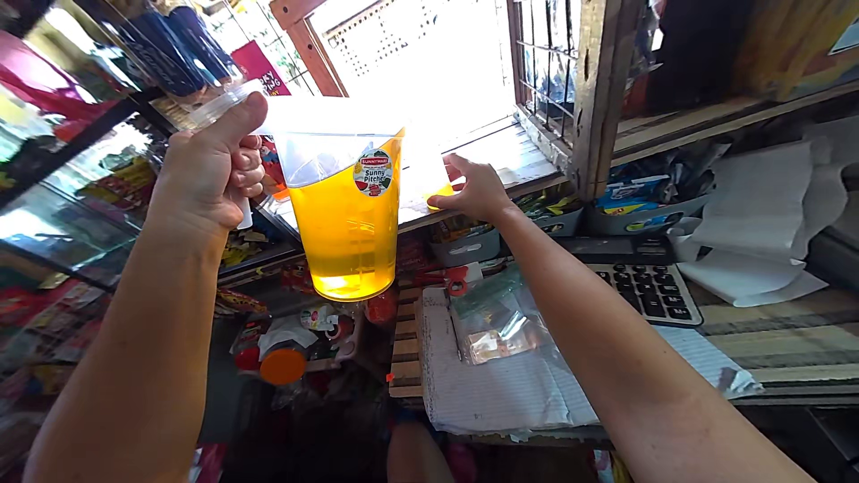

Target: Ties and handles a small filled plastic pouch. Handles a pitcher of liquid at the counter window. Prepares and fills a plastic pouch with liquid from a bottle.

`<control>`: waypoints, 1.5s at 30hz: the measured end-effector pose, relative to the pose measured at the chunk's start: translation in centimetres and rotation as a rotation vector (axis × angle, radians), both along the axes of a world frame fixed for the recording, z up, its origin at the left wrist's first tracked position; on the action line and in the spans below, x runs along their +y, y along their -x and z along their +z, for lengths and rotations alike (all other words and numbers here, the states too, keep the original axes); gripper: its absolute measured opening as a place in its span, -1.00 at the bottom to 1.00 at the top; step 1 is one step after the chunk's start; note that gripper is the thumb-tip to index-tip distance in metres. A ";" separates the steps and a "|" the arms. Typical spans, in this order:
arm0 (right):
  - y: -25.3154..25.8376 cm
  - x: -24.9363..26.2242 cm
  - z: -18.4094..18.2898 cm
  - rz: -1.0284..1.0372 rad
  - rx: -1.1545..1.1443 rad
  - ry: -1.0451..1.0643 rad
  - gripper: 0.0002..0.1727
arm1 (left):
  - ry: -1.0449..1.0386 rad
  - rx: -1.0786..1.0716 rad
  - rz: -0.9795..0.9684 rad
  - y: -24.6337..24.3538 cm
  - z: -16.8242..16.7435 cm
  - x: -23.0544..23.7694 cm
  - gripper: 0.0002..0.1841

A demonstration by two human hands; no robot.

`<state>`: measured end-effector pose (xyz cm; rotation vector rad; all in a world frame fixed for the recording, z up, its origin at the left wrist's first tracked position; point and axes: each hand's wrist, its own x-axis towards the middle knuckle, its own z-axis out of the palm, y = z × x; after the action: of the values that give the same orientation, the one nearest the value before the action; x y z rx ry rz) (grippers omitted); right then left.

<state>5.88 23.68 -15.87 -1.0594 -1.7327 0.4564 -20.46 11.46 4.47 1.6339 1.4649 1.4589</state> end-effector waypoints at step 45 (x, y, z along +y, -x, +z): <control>-0.1 -0.1 0.0 0.030 0.025 -0.004 -0.21 | 0.028 0.114 -0.016 0.1 1.2 0.3 -0.69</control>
<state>5.98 23.58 -15.88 -1.0221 -1.7284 0.4837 -20.51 11.79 5.68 1.7329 1.5231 1.3506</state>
